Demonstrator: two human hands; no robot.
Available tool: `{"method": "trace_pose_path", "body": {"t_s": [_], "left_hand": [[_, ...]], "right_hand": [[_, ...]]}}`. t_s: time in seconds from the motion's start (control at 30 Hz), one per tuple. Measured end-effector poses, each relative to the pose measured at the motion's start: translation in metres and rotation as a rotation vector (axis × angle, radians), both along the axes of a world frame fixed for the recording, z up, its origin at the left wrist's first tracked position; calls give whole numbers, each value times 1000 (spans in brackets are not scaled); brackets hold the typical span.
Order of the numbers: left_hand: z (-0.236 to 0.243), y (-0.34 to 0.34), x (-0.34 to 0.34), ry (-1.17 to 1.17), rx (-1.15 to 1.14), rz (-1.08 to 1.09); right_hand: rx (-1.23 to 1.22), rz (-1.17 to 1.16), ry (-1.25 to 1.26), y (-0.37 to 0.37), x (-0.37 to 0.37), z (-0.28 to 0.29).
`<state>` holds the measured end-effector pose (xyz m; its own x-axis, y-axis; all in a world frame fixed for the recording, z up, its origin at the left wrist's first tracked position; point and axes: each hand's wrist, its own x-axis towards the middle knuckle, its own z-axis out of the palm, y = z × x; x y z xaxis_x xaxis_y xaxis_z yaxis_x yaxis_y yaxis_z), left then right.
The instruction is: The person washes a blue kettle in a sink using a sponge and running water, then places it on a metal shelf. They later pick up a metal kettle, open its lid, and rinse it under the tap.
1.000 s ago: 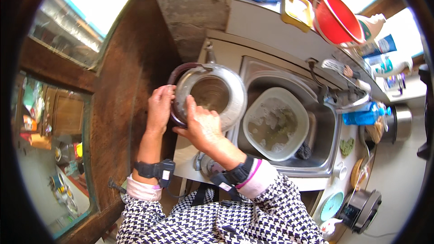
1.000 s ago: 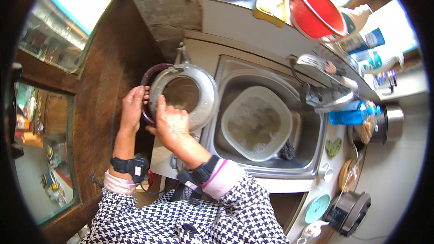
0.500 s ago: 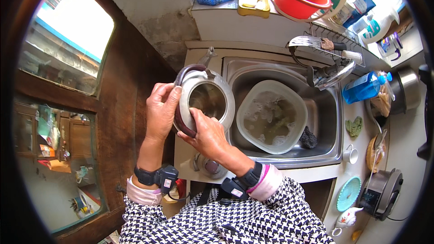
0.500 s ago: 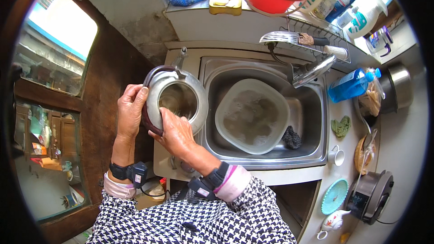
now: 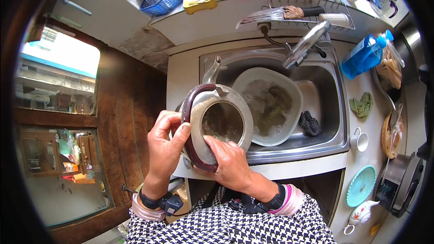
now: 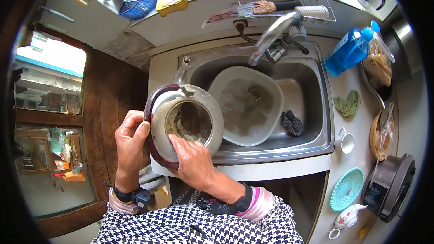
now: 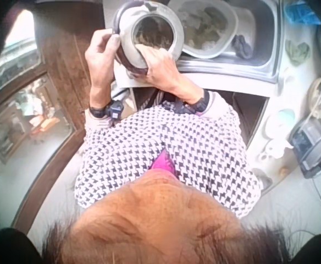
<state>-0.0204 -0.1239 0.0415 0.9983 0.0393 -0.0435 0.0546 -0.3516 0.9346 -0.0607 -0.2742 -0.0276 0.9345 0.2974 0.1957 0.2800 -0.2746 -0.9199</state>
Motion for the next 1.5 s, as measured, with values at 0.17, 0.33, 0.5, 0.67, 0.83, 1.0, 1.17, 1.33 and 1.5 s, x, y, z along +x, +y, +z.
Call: {"method": "trace_pose_path", "body": {"t_s": [0.17, 0.33, 0.5, 0.67, 0.83, 1.0, 1.17, 1.33, 1.5], "left_hand": [[0, -26, -15, 21, 29, -69], [-2, -43, -24, 50, 65, -109], [-11, -57, -30, 85, 94, -56], [-18, -60, -33, 138, 69, -37], [-22, -60, -41, 170, 25, -4], [-30, -60, -47, 218, -26, 18], [-37, -61, -53, 265, -99, 34], [-41, -63, -54, 293, -122, 39], [-39, -69, -48, 269, -85, 13]], "right_hand": [[36, 21, 40, -37, -15, -2], [67, 61, 88, -61, -28, -9], [96, 72, 73, -76, -29, -20], [86, 147, 125, -90, -28, -24], [64, 205, 120, -104, -27, -23], [11, 255, 131, -114, -26, -19], [-76, 311, 135, -123, -25, -16], [-93, 319, 135, -126, -24, -18], [-89, 340, 131, -132, -21, -17]]}}
